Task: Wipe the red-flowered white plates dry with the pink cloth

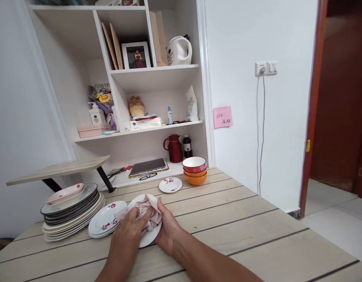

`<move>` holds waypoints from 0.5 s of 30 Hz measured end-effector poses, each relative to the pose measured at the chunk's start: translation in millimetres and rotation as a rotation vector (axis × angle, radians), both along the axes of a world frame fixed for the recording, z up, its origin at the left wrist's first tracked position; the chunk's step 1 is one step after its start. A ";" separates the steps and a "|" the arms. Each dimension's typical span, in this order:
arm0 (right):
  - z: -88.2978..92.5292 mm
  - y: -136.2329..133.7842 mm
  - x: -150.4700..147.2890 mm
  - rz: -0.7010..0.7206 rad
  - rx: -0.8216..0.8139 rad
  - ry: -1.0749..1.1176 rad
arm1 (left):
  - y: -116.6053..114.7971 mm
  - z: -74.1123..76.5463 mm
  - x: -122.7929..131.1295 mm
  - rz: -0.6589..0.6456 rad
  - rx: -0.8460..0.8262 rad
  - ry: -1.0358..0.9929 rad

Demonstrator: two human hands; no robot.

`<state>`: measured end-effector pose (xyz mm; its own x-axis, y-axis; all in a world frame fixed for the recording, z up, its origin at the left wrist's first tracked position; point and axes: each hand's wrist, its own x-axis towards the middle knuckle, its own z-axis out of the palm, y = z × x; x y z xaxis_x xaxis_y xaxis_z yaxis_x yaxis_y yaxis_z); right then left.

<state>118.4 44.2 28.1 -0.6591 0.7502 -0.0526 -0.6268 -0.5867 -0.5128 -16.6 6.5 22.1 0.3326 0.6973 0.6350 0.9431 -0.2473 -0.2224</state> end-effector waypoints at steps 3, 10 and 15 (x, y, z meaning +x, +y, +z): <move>0.9 1.9 2.9 -0.031 -0.014 0.017 | 3.7 -1.8 1.9 -0.057 -0.076 0.006; 1.8 4.9 7.6 -0.095 -0.052 -0.104 | 11.1 -7.9 1.4 -0.152 -0.129 0.019; 0.4 0.8 6.1 -0.024 0.009 -0.159 | 5.4 -4.6 -1.8 -0.227 0.034 0.058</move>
